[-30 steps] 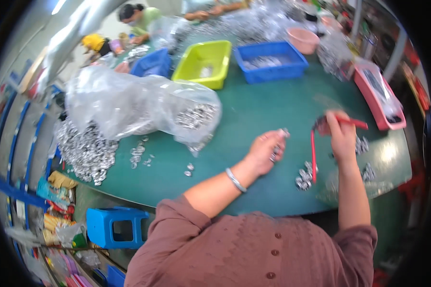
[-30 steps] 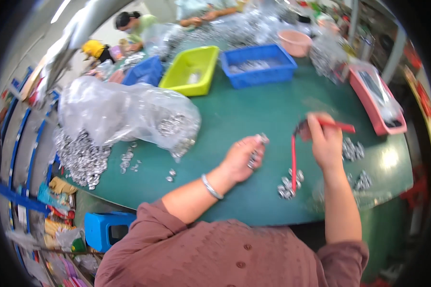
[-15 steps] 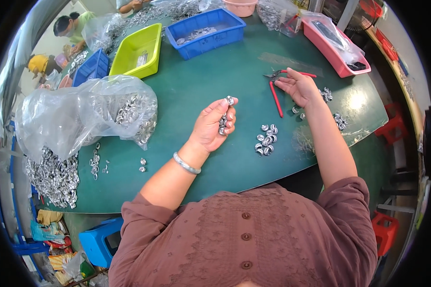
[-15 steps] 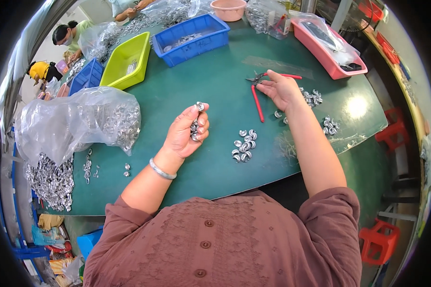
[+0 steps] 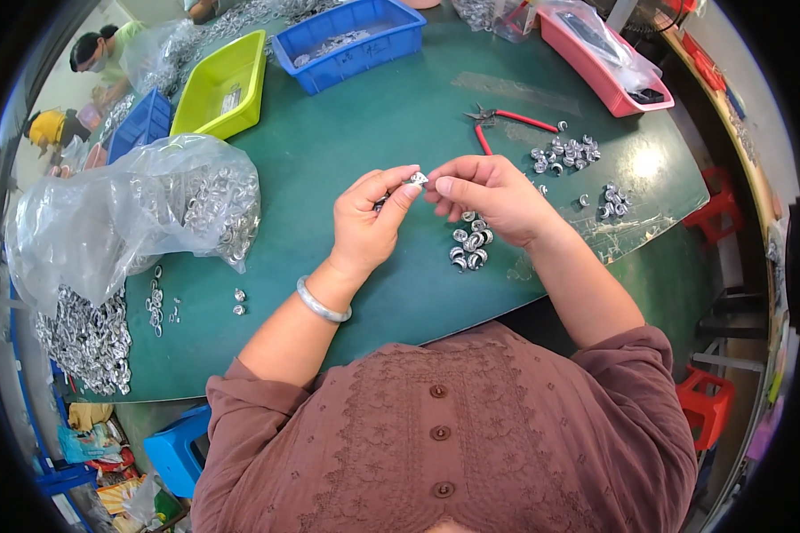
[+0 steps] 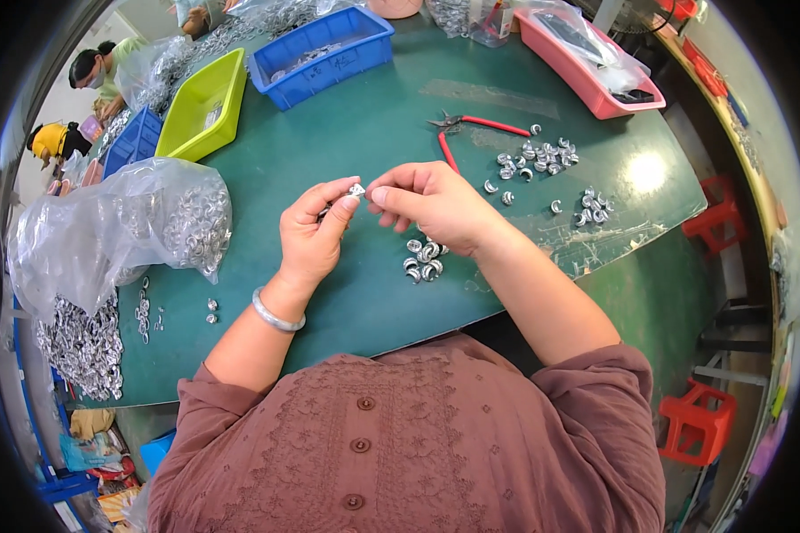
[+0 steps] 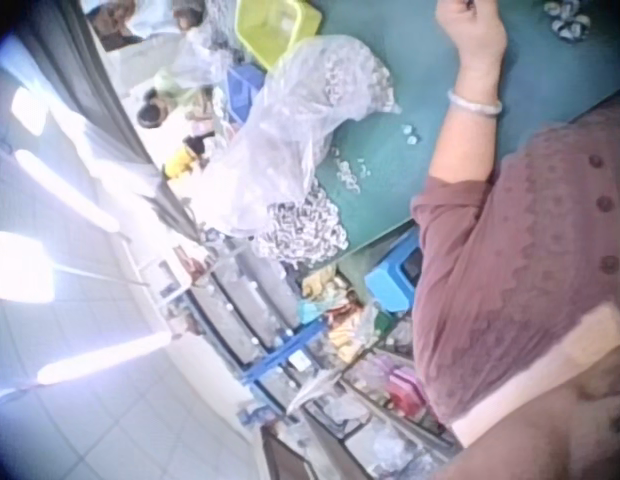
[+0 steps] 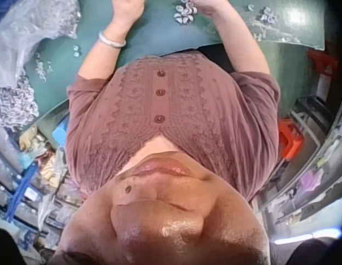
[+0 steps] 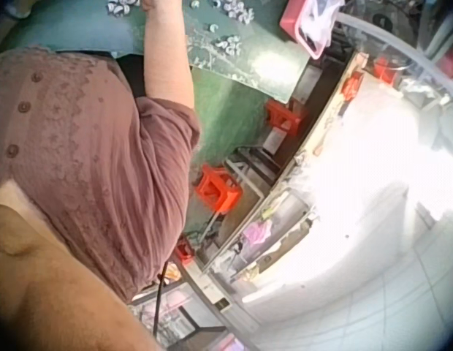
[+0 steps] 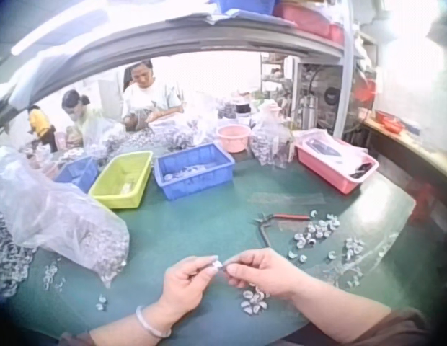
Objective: The person assembles small metal components by hand and with pliers, picking up silver-colored rings and round metal parts, joining them, and placing the assembled units on the table.
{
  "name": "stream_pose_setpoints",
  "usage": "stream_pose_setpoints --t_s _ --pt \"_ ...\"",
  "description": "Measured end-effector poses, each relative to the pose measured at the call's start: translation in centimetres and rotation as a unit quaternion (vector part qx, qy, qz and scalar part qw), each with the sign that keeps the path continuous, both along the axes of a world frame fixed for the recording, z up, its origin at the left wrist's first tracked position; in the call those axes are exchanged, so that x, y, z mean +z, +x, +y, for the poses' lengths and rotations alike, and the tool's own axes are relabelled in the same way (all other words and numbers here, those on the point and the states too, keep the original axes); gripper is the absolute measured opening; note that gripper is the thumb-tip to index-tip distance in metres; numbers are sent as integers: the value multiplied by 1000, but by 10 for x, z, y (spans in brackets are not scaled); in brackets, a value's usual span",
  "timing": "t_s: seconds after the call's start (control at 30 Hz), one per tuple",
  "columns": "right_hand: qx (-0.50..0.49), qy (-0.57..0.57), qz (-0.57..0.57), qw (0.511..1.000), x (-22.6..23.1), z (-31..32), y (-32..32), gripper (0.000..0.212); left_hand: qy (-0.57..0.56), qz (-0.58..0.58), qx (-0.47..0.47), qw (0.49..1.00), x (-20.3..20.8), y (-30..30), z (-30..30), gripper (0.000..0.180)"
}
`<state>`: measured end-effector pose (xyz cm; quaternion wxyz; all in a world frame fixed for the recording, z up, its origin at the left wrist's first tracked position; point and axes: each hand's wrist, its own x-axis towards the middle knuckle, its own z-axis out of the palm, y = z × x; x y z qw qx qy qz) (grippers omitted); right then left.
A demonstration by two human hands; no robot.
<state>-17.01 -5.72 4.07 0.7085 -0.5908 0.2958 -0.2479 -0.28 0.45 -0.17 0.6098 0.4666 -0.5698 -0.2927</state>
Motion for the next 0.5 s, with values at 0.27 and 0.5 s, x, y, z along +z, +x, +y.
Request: stream_pose_setpoints --t_s 0.27,0.5 --pt "-16 12 -31 999 -6 2 3 19 -63 -61 8 996 7 -3 3 18" --pt "-17 73 -72 995 -12 5 3 16 -62 -38 8 997 5 -6 4 19"
